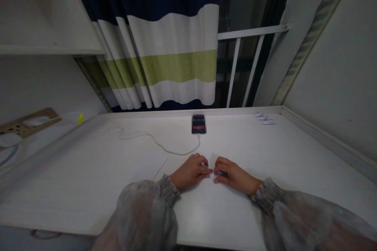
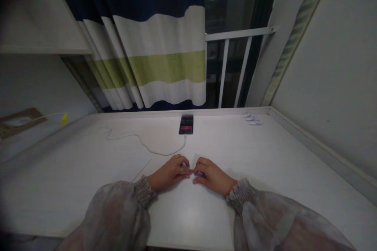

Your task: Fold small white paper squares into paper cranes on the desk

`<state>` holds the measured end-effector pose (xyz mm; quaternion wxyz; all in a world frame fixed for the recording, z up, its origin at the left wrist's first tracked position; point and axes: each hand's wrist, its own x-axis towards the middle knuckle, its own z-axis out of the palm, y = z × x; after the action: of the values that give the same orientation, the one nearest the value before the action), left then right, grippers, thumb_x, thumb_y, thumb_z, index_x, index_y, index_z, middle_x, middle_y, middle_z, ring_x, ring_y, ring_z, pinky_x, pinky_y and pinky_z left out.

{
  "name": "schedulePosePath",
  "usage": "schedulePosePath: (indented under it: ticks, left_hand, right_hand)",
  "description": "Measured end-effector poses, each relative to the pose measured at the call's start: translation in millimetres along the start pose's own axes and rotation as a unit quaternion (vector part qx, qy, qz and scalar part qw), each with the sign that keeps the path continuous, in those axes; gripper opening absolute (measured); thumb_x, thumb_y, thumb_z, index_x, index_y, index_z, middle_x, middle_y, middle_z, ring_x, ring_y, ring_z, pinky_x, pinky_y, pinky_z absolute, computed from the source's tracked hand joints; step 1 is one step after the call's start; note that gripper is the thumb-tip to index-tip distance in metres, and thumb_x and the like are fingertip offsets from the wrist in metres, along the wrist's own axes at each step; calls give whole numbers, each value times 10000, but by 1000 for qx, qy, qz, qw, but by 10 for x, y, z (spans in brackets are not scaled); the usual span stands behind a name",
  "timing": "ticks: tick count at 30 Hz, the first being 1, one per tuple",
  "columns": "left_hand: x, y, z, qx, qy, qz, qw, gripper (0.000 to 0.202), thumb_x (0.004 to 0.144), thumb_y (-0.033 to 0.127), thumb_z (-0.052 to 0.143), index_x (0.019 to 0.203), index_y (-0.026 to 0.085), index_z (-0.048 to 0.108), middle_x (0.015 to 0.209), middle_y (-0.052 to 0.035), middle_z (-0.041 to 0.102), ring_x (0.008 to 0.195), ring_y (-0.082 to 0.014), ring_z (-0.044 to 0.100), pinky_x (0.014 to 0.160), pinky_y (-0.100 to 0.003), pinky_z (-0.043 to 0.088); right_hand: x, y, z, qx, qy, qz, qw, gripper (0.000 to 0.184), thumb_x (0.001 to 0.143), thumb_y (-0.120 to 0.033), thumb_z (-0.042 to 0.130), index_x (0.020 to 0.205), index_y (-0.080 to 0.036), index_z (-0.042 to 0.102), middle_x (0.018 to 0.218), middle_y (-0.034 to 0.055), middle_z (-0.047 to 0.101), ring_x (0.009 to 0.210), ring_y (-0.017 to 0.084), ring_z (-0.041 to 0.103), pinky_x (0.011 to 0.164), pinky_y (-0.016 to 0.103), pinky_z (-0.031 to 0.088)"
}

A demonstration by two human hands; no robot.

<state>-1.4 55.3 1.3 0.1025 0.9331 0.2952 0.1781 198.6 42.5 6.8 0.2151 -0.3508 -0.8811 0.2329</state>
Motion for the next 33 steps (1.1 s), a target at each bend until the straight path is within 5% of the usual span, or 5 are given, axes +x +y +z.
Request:
schedulePosePath:
  ticks: [14, 33]
  left_hand:
    - [-5, 28, 13, -54, -15, -11, 998, 272, 838, 296, 408, 919, 192, 646, 854, -66, 563, 788, -130, 479, 727, -265, 386]
    - [22, 26, 38, -110, -16, -40, 993, 231, 781, 309, 510, 850, 153, 665, 839, -58, 541, 812, -131, 485, 748, -243, 396]
  right_hand:
    - [-49, -72, 30, -134, -1, -33, 990, 207, 837, -260, 438, 796, -154, 611, 795, 73, 561, 770, 178, 486, 719, 330, 397]
    - [-53, -50, -1, -115, -20, -47, 992, 217, 837, -283, 439, 809, -143, 601, 808, 80, 552, 792, 179, 484, 731, 321, 411]
